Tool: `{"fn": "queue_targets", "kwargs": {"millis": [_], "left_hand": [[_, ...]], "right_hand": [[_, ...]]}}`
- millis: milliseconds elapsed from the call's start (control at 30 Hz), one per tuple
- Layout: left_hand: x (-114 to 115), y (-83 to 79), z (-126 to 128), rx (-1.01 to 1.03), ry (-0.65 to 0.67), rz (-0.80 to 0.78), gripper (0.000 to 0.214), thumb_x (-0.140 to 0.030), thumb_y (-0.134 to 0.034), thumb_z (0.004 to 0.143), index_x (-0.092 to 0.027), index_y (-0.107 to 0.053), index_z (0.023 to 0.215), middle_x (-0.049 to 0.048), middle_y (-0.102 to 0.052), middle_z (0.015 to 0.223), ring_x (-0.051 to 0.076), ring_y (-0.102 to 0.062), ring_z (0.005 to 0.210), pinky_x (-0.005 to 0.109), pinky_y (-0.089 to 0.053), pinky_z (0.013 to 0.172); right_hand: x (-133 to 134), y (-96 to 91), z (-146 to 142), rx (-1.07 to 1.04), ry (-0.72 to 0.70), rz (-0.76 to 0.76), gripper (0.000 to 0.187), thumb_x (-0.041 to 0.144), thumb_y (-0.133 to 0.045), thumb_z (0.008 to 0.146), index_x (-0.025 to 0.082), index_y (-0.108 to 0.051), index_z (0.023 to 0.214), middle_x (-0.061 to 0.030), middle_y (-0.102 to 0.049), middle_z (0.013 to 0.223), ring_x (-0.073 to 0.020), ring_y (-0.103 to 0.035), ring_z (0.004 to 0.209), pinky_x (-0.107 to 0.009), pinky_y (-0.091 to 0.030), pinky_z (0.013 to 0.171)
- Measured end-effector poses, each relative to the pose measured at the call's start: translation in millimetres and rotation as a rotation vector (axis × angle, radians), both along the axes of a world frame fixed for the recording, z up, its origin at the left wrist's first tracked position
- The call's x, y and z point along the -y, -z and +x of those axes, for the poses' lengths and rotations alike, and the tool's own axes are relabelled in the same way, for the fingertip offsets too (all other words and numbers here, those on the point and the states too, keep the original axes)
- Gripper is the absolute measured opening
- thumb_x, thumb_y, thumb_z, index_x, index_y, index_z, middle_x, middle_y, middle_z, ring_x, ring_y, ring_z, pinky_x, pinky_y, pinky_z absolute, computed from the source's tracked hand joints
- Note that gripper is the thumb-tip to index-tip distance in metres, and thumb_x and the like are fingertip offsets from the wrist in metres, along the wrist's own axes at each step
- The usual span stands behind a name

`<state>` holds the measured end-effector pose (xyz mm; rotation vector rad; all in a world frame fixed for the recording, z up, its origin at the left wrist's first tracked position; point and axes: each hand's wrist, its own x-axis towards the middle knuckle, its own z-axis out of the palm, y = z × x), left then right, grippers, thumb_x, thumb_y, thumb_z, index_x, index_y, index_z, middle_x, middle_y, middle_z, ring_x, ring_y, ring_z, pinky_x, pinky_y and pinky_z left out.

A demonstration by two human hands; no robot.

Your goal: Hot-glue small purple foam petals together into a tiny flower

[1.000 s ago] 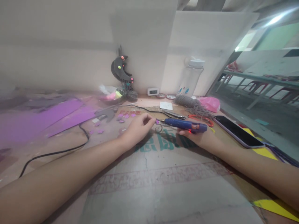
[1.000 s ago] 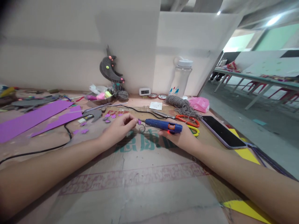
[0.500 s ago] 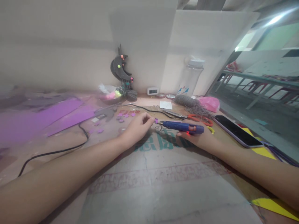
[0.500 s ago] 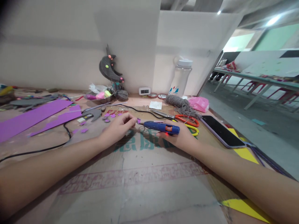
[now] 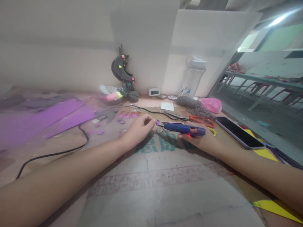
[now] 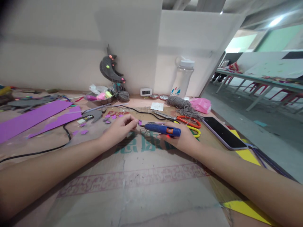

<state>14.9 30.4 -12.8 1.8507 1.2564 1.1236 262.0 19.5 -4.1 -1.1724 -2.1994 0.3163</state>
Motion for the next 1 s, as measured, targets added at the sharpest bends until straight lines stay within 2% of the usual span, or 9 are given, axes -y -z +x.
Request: {"fn": "queue_targets", "kwargs": {"millis": [500, 733, 1000], "left_hand": [[0.1, -2.2, 1.3, -0.013, -0.013, -0.006, 0.022, -0.034, -0.051, 0.086, -0.018, -0.054, 0.071, -0.0017, -0.055, 0.067, 0.013, -0.048, 0.062, 0.026, -0.036, 0.060], [-1.2, -0.8, 0.4, -0.010, -0.005, 0.000, 0.023, -0.037, -0.051, 0.085, -0.019, -0.054, 0.071, -0.0010, -0.056, 0.068, 0.014, -0.049, 0.064, 0.028, -0.038, 0.062], [0.4, -2.8, 0.3, -0.018, -0.003, -0.008, 0.023, -0.035, -0.050, 0.086, -0.018, -0.054, 0.071, -0.0011, -0.056, 0.068, 0.014, -0.049, 0.063, 0.027, -0.037, 0.061]], "right_hand": [[-0.4, 0.7, -0.8, -0.001, 0.016, 0.026, 0.019, 0.035, -0.066, 0.076, 0.020, -0.057, 0.071, 0.0032, -0.057, 0.061, -0.0124, -0.053, 0.056, -0.022, -0.041, 0.053], [-2.0, 1.4, 0.0, -0.009, -0.001, 0.012, 0.018, 0.036, -0.066, 0.076, 0.019, -0.060, 0.076, 0.0016, -0.062, 0.068, -0.0136, -0.056, 0.061, -0.023, -0.043, 0.057], [-1.3, 0.8, -0.6, 0.015, 0.037, 0.006, 0.021, 0.038, -0.064, 0.077, 0.020, -0.056, 0.070, 0.0030, -0.056, 0.061, -0.0127, -0.051, 0.056, -0.023, -0.040, 0.053]]}}
